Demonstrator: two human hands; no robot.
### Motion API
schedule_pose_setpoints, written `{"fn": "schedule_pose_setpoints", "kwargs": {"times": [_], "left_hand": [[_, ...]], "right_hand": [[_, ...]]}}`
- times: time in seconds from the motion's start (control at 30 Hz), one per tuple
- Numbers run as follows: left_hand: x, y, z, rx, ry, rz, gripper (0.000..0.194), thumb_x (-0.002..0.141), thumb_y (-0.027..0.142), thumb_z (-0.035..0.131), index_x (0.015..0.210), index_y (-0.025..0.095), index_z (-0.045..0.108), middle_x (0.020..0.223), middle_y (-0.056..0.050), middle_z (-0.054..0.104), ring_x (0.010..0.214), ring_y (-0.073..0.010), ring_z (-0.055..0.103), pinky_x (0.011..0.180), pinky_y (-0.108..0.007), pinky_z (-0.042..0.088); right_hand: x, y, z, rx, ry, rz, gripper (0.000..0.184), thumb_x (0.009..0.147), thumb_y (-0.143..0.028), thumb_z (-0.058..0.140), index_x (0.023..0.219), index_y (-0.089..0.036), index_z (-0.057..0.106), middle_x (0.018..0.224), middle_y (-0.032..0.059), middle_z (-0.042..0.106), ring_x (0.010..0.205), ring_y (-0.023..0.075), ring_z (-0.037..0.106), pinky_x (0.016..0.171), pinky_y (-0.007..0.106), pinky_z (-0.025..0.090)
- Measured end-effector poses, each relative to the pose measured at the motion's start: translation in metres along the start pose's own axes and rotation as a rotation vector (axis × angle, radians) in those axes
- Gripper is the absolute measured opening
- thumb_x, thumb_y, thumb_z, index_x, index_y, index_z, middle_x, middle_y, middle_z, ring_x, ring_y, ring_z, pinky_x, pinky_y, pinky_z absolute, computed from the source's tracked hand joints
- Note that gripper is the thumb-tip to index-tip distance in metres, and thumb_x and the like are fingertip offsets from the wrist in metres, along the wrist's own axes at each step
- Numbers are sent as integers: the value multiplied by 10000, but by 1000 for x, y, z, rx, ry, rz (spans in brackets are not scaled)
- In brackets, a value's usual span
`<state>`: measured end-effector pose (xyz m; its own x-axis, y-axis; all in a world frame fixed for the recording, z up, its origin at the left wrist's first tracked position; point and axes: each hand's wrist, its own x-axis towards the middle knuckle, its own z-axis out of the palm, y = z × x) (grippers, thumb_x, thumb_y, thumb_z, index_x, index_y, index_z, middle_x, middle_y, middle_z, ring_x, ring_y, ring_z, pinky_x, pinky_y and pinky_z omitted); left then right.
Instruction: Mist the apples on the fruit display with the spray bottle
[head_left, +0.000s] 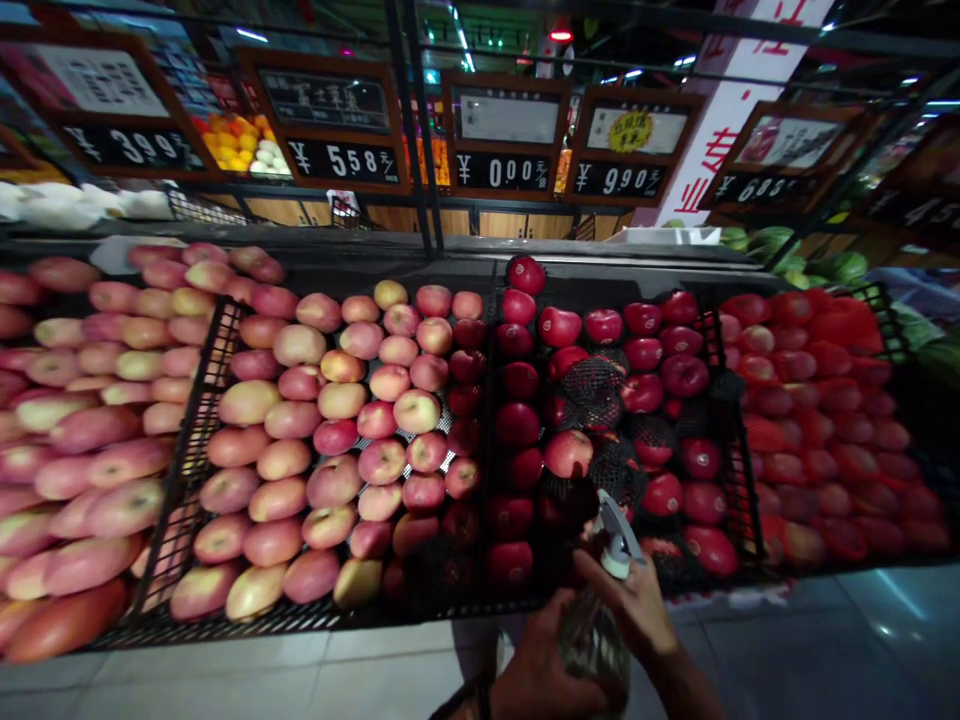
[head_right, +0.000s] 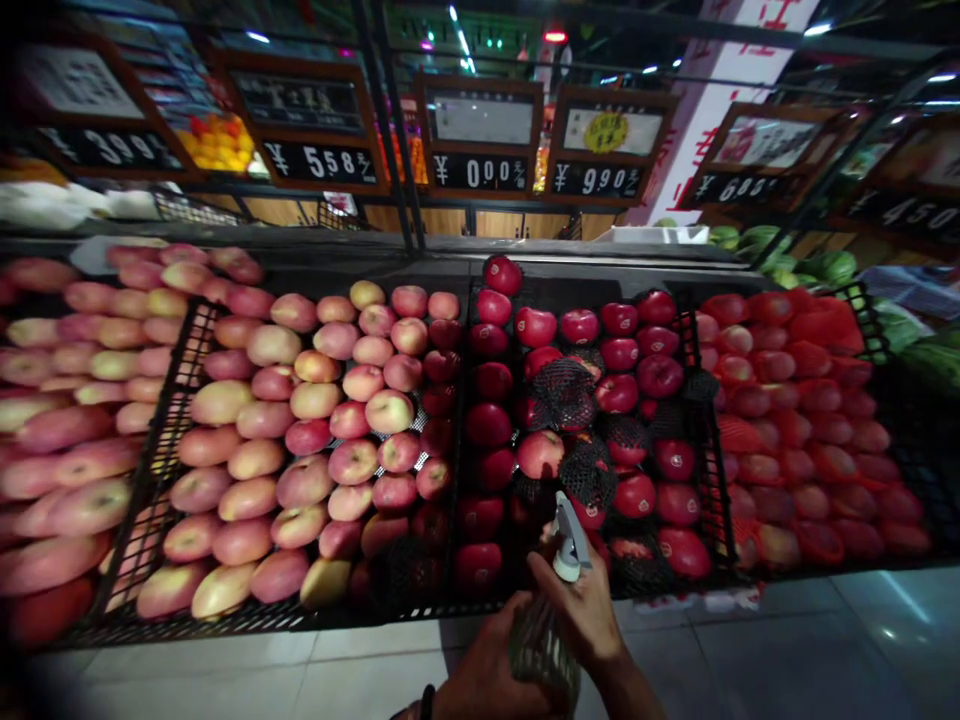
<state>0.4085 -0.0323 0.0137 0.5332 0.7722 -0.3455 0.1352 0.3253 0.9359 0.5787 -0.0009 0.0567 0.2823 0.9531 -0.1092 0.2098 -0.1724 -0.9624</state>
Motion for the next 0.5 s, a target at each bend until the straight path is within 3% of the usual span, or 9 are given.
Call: {"fn": "schedule_pose_setpoints", "kwargs": {"times": [0.17, 0.37, 0.5], "left_hand": [[15, 5, 6, -25, -98, 41, 695, 590, 165, 893, 1252, 179, 680, 1170, -60, 825, 986, -252, 740, 903, -355, 594], [36, 25, 19, 14, -192, -10, 707, 602, 144, 827, 1291, 199, 679, 1147, -38, 837, 997, -247, 755, 879, -317, 596], [53, 18, 30, 34, -285, 4, 693, 629, 225, 881, 1290, 195, 673, 1135, -69, 841, 1019, -282, 776, 890, -331, 610]], "right_hand": [[1, -2, -14, 50, 89, 10, 348, 841, -512, 887, 951, -208, 758, 839, 17, 770, 783, 207, 735, 768, 302, 631], [1, 0, -32, 130, 232, 32, 401, 840, -470, 893, 1118, -199, 792, 1034, 73, 838, 963, 244, 790, 915, 347, 650], [1, 5, -48, 134, 316, 74, 305, 857, -477, 850, 990, -213, 776, 903, 37, 799, 841, 224, 753, 797, 317, 628]]}}
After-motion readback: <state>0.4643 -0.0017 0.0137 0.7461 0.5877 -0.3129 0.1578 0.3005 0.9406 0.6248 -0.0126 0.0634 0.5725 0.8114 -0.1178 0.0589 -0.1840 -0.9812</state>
